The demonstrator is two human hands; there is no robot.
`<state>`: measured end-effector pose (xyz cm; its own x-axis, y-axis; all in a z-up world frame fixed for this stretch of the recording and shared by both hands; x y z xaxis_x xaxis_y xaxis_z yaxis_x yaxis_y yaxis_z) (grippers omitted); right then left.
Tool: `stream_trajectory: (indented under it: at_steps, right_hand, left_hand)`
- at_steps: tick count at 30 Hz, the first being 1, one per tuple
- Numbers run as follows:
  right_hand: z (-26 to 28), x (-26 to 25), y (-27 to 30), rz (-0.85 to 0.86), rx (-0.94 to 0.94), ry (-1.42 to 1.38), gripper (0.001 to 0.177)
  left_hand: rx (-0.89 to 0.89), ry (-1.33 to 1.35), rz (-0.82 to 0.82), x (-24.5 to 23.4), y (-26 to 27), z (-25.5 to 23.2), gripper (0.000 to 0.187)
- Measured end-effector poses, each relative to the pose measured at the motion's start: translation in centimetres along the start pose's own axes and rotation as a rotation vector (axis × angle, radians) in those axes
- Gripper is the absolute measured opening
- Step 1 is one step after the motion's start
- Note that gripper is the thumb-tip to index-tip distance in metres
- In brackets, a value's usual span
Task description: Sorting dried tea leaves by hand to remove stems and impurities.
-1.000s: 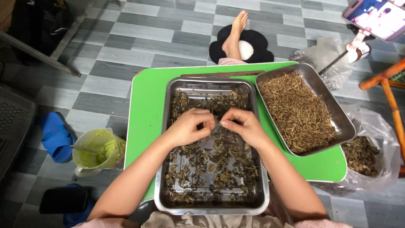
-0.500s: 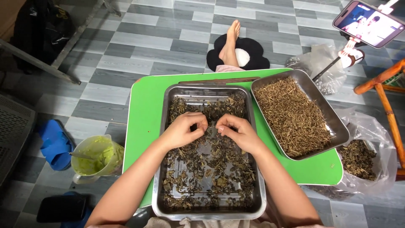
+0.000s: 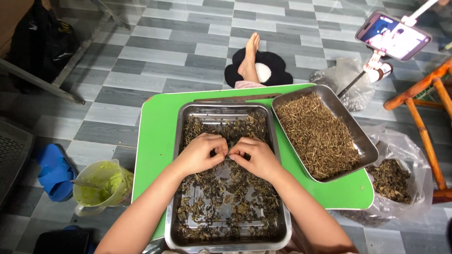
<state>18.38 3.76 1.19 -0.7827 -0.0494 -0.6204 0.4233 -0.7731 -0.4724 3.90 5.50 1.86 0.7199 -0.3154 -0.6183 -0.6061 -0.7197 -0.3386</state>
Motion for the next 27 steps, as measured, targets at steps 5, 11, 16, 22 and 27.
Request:
stream_trajectory:
  at_steps: [5,11,16,22,27]
  right_hand:
    - [1.2,-0.3,-0.4,0.014,-0.037,0.138,0.004]
    - [0.4,0.2,0.0,0.04,-0.028,0.144,0.006]
    - [0.1,0.2,0.1,0.023,-0.014,0.133,0.006]
    - [0.6,-0.1,-0.2,-0.067,-0.096,0.185,0.007]
    - [0.6,-0.4,-0.1,-0.077,-0.066,0.126,0.009]
  left_hand:
    - [0.002,-0.042,-0.021,0.0,-0.2,-0.5,0.007]
    - [-0.035,-0.065,0.033,-0.3,-0.1,-1.5,0.007]
    - [-0.081,-0.074,0.069,-0.2,-0.2,-1.2,0.011]
    - [-0.02,-0.106,0.097,0.6,-0.5,-0.3,0.014]
    - [-0.143,-0.064,0.12,0.5,-0.5,0.1,0.017]
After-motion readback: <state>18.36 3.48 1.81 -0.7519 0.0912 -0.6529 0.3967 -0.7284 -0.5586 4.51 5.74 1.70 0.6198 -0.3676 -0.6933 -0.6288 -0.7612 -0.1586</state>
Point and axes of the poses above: each hand's wrist, its own y-axis away from the middle knuckle, its own x-axis out of the palm, z = x × y, the point moved 7 cm from there along -y, towards the middle knuckle, and after that the axes turned 5 degrees about -z, right-handed, at the moved point
